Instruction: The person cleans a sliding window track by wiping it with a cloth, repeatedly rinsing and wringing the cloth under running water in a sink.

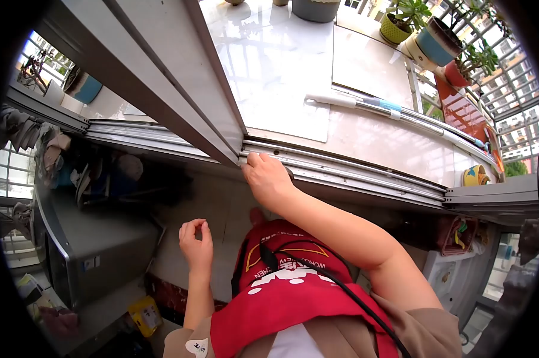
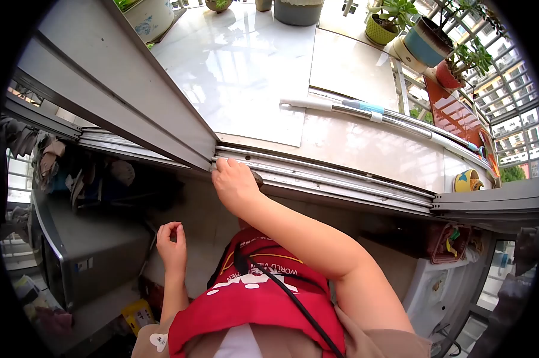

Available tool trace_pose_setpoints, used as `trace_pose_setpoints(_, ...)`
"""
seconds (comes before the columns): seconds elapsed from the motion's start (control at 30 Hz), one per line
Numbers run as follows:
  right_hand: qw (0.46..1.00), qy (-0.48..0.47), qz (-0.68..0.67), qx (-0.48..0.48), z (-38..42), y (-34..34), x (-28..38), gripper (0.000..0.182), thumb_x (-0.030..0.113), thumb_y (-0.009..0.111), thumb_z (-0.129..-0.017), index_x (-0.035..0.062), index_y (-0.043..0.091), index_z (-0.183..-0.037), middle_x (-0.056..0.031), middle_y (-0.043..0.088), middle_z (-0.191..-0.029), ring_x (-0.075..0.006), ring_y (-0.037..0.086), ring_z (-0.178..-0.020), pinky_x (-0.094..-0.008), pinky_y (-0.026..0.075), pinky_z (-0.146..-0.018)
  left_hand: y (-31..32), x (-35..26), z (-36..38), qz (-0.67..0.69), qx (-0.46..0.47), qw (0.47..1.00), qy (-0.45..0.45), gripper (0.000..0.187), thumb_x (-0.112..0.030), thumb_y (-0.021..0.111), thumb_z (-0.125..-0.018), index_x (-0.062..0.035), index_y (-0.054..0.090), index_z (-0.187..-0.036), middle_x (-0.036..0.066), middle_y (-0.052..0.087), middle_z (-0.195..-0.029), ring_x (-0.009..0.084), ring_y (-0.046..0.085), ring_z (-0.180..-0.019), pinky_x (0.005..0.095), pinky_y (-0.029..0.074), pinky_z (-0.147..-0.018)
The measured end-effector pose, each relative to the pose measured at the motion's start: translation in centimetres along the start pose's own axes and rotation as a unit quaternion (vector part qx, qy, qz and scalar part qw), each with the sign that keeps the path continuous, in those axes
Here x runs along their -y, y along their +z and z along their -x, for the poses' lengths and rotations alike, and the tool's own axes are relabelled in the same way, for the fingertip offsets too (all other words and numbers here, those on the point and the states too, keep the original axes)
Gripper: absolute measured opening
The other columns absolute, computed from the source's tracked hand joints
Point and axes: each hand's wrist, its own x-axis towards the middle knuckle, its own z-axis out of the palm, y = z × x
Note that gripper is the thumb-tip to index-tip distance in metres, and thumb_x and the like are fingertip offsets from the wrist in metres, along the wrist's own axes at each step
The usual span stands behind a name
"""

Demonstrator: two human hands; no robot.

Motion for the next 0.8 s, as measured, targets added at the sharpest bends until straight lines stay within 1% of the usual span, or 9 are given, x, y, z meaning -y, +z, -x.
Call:
trace_pose_setpoints(0.03, 1.000, 0.012, -0.018, 0.000, -0.2, 0.2, 0.3, 0.012, 0.007, 0.059, -0.071, 0.0050, 0.060, -0.084, -0.0100, 0.054, -0.089, -0.0262, 0.054, -0.087, -0.0351, 0.047, -0.074, -0.3, 0.4, 0.2, -0.007, -0.002, 1.000, -0.023, 0.004, -0.004, 0.063, -0.082, -0.0025, 0.063, -0.085, 0.007, 0.059, -0.080, 0.0223, 0.055, -0.076, 0.0327, 0.046, -0.070)
trace_pose_setpoints(0.17, 0.999, 0.015, -0.027, -0.006, -0.4, 0.0, 0.0, 0.013, 0.008, 0.059, -0.071, 0.0062, 0.061, -0.084, -0.0087, 0.053, -0.089, -0.0256, 0.054, -0.087, -0.0357, 0.046, -0.074, -0.4, 1.4, 0.7, -0.014, 0.014, 0.999, -0.031, 0.004, -0.004, 0.063, -0.081, -0.0025, 0.063, -0.085, 0.007, 0.059, -0.079, 0.0219, 0.055, -0.076, 0.0325, 0.046, -0.069)
trace_pose_setpoints(0.23, 1.000, 0.015, -0.006, -0.017, 0.5, -0.4, -0.4, 0.016, 0.009, 0.060, -0.071, 0.0078, 0.061, -0.087, -0.0074, 0.054, -0.088, -0.0241, 0.054, -0.087, -0.0352, 0.045, -0.072, -0.3, 0.6, 0.2, -0.006, 0.030, 0.999, -0.011, 0.004, -0.004, 0.063, -0.082, -0.0024, 0.063, -0.085, 0.007, 0.059, -0.079, 0.0218, 0.055, -0.076, 0.0324, 0.046, -0.069)
trace_pose_setpoints(0.33, 0.999, 0.031, 0.029, 0.012, 2.4, -1.3, -1.0, 0.020, 0.010, 0.060, -0.072, 0.0086, 0.061, -0.091, -0.0067, 0.054, -0.088, -0.0227, 0.054, -0.087, -0.0344, 0.044, -0.071, -0.1, -0.8, -1.1, -0.004, 0.048, 0.999, 0.022, 0.004, -0.005, 0.062, -0.082, -0.0024, 0.063, -0.085, 0.007, 0.058, -0.080, 0.0216, 0.054, -0.076, 0.0322, 0.045, -0.069)
trace_pose_setpoints(0.4, 0.997, 0.050, 0.047, 0.027, 4.3, -2.3, -1.7, 0.025, 0.010, 0.061, -0.072, 0.0098, 0.061, -0.097, -0.0062, 0.054, -0.088, -0.0224, 0.054, -0.086, -0.0339, 0.042, -0.069, 0.3, -1.8, -1.8, -0.003, 0.051, 0.998, 0.033, 0.004, -0.005, 0.061, -0.083, -0.0023, 0.063, -0.086, 0.007, 0.058, -0.081, 0.0214, 0.053, -0.076, 0.0321, 0.044, -0.069)
trace_pose_setpoints(0.53, 0.994, 0.088, 0.061, 0.007, 8.9, -3.9, -4.2, 0.034, 0.009, 0.062, -0.070, 0.0122, 0.061, -0.104, -0.0053, 0.053, -0.088, -0.0225, 0.053, -0.086, -0.0343, 0.041, -0.070, 1.3, -3.0, -2.3, -0.001, 0.066, 0.995, 0.074, 0.004, -0.004, 0.061, -0.083, -0.0022, 0.063, -0.086, 0.007, 0.059, -0.081, 0.0212, 0.053, -0.076, 0.0316, 0.044, -0.069)
trace_pose_setpoints(0.7, 0.987, 0.145, 0.072, 0.000, 15.6, -6.5, -7.9, 0.036, 0.005, 0.063, -0.069, 0.0141, 0.061, -0.103, -0.0048, 0.052, -0.088, -0.0227, 0.052, -0.086, -0.0349, 0.041, -0.071, 3.1, -4.4, -1.7, 0.012, 0.088, 0.994, 0.068, 0.004, -0.004, 0.061, -0.084, -0.0018, 0.062, -0.088, 0.007, 0.058, -0.083, 0.0197, 0.055, -0.077, 0.0303, 0.045, -0.070)
trace_pose_setpoints(0.77, 0.982, 0.159, 0.097, -0.043, 18.6, -7.4, -9.6, 0.024, 0.011, 0.062, -0.071, 0.0135, 0.061, -0.095, -0.0048, 0.053, -0.086, -0.0220, 0.053, -0.084, -0.0349, 0.041, -0.068, 4.0, -5.0, -1.5, 0.014, 0.099, 0.992, 0.079, 0.004, -0.004, 0.061, -0.084, -0.0018, 0.062, -0.087, 0.006, 0.058, -0.083, 0.0192, 0.054, -0.076, 0.0301, 0.045, -0.069)
trace_pose_setpoints(0.8, 0.980, 0.170, 0.099, -0.040, 20.1, -7.9, -10.4, 0.029, 0.009, 0.061, -0.071, 0.0156, 0.061, -0.099, -0.0041, 0.053, -0.087, -0.0218, 0.053, -0.085, -0.0355, 0.041, -0.069, 4.3, -5.5, -1.4, 0.011, 0.105, 0.991, 0.087, 0.004, -0.004, 0.061, -0.084, -0.0018, 0.062, -0.087, 0.006, 0.058, -0.082, 0.0193, 0.054, -0.076, 0.0300, 0.045, -0.069)
